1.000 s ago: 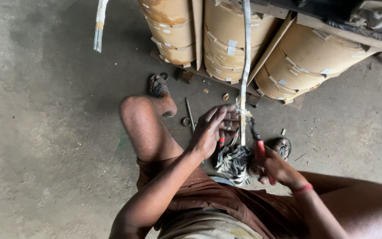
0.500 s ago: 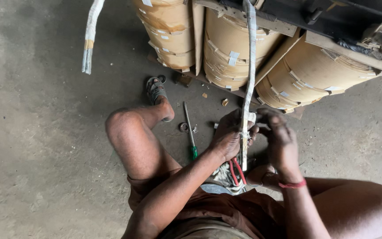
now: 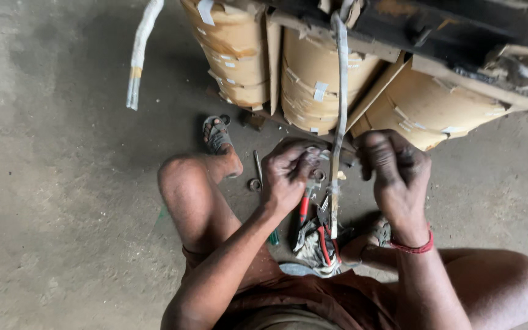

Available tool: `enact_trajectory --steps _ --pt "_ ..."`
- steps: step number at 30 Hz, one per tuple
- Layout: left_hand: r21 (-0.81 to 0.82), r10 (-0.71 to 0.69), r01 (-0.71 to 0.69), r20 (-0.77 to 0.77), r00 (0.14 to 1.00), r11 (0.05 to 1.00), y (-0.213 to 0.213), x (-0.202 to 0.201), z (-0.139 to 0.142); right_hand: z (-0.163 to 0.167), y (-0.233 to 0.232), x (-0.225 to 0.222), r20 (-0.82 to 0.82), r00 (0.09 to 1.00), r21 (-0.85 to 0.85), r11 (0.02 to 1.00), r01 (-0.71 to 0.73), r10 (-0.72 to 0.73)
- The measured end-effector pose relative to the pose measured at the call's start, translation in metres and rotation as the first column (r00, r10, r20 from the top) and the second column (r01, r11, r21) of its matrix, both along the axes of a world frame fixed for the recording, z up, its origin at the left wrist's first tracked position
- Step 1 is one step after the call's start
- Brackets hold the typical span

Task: The person sits on the floor in front of a transformer and uses red-handled pliers to cut and strip insulation from its fabric-covered lead wires. They pull stripped insulation off by hand, work along each lead, and set trimmed pieces on the floor beside them.

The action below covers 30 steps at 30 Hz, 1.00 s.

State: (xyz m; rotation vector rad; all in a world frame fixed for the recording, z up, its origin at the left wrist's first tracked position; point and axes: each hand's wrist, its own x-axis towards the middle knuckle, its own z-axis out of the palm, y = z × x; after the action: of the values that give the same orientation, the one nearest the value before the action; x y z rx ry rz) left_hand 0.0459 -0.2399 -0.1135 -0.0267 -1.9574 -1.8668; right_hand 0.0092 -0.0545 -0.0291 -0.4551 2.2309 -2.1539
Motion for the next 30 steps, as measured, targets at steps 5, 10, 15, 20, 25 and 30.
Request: enact_trajectory --steps 5,10,15,20,25,30 --pt "0.902 -0.555 -0.014 0.278 0.784 0.432 0.032 -0.013 -0.037 -0.021 -0.014 -0.021 0.211 0.936 -0.096 0.959 -0.267 0.282" --pt "-0.028 -0.010 0.019 0.284 0.959 0.999 0.025 0.000 -0.022 0.004 0.016 -0.013 0.180 0.981 0.262 0.957 -0.125 0.078" --pt "-0.255 -0.036 -0.005 -0.157 0.987 0.967 -0.005 -0.025 0.005 0.032 0.000 -0.018 -0.118 0.980 0.439 0.893 -0.095 0.162" --pt "0.538 -0.208 0.059 0.221 0.953 0.841 -0.007 -0.040 -0.029 0.015 -0.017 -0.033 -0.046 0.986 0.074 0.985 -0.158 0.162" --pt "0.685 -0.555 0.140 0.435 0.709 0.715 0.016 -0.024 -0.056 -0.043 -0.004 -0.028 0.180 0.958 -0.109 0.972 -0.206 0.223" --pt "-0.176 -0.107 0.169 0.319 0.942 0.970 0.008 -0.036 -0.007 -0.049 0.014 -0.033 0.261 0.963 -0.025 0.997 -0.067 0.071"
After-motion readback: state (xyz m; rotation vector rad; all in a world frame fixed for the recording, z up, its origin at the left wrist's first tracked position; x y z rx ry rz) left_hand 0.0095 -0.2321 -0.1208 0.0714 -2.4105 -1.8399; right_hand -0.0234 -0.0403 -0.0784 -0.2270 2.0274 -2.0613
